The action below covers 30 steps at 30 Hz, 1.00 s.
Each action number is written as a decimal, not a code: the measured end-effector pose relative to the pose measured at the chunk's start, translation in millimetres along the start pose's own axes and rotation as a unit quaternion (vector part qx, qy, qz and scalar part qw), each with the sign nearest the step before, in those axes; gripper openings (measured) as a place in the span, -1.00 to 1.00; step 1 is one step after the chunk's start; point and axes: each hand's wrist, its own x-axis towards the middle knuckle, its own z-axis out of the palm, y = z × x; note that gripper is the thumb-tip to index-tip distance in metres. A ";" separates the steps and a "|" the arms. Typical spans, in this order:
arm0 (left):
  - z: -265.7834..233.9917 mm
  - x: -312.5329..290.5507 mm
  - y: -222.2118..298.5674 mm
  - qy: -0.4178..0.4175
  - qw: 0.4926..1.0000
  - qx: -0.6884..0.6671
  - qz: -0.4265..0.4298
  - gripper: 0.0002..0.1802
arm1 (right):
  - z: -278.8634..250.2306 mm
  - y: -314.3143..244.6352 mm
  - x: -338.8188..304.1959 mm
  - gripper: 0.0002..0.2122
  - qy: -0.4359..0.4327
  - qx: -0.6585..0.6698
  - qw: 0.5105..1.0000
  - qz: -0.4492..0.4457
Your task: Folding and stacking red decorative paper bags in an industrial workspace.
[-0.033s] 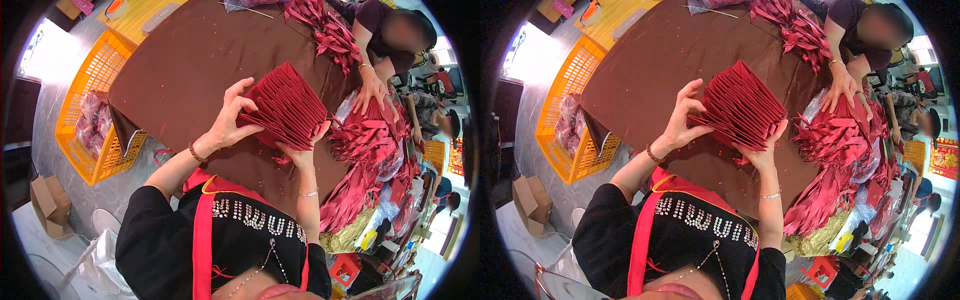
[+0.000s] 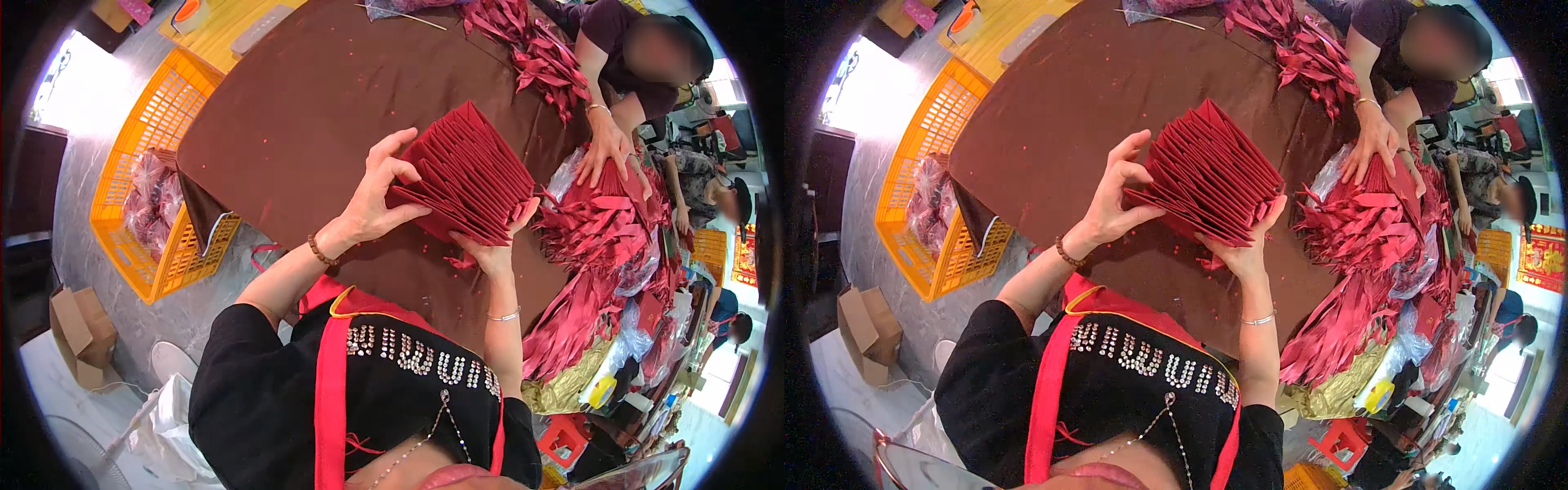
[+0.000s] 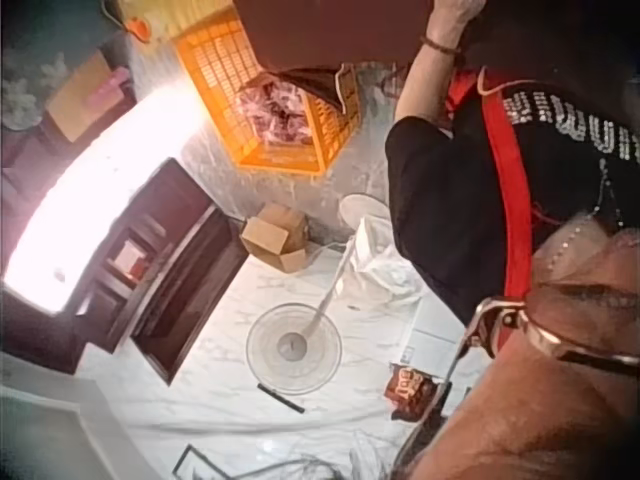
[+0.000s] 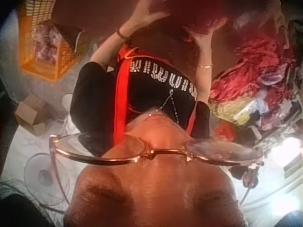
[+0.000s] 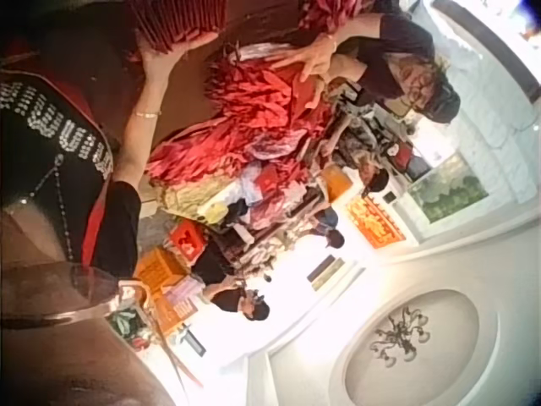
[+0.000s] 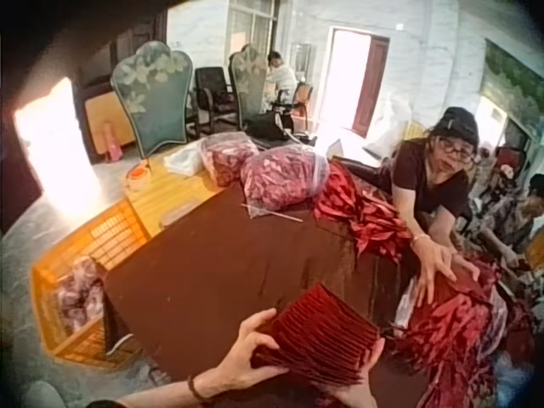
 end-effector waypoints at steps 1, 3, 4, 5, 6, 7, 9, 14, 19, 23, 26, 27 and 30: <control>0.2 -0.8 -3.3 -0.013 1.000 -0.017 -0.007 -0.54 | 0.1 1.9 -0.5 0.23 -0.002 0.015 1.000 0.005; 0.0 -3.4 -7.8 -0.026 0.999 -0.033 -0.014 -0.53 | 0.8 0.0 0.7 0.24 -0.006 0.016 1.000 -0.003; -0.6 -4.6 -8.9 -0.034 0.999 -0.032 -0.012 -0.53 | 1.3 -0.6 1.1 0.24 -0.010 0.017 1.000 -0.012; -1.2 -4.9 -9.2 -0.043 0.999 -0.033 -0.009 -0.53 | 1.3 -0.3 0.7 0.24 -0.008 0.017 1.000 -0.011; -2.5 -4.3 -8.5 -0.045 0.998 -0.033 -0.009 -0.53 | 1.4 0.4 0.0 0.27 -0.008 0.033 0.999 0.011; -4.0 -3.2 -7.2 -0.050 0.999 -0.012 -0.005 -0.53 | 1.2 0.8 -0.4 0.31 -0.007 0.048 0.998 0.034; -5.5 -0.8 -5.5 -0.055 0.998 0.012 -0.002 -0.53 | 0.8 1.3 -1.2 0.30 -0.008 0.051 0.998 0.038; -17.2 18.4 -4.9 -0.117 0.992 -0.035 -0.033 -0.58 | 1.5 -5.5 0.3 0.30 -0.002 0.104 0.994 0.037; -25.1 33.0 -5.8 -0.167 0.985 -0.030 -0.029 -0.62 | 2.1 -12.3 4.1 0.29 0.008 0.096 0.995 -0.005; -22.1 29.9 -9.7 -0.154 0.988 -0.022 -0.016 -0.62 | 1.4 -7.7 1.8 0.29 0.001 0.086 0.996 -0.005; -20.1 27.5 -10.4 -0.150 0.986 -0.060 -0.027 -0.58 | 1.2 -1.8 0.7 0.28 -0.003 0.092 0.996 0.012; -18.4 28.2 -8.5 -0.126 0.989 -0.075 -0.023 -0.53 | 0.8 -3.6 1.3 0.28 -0.011 0.095 0.995 0.010; -20.9 33.3 -1.2 -0.122 0.985 -0.087 -0.082 -0.44 | -0.8 -2.1 2.0 0.28 -0.024 0.096 0.995 0.017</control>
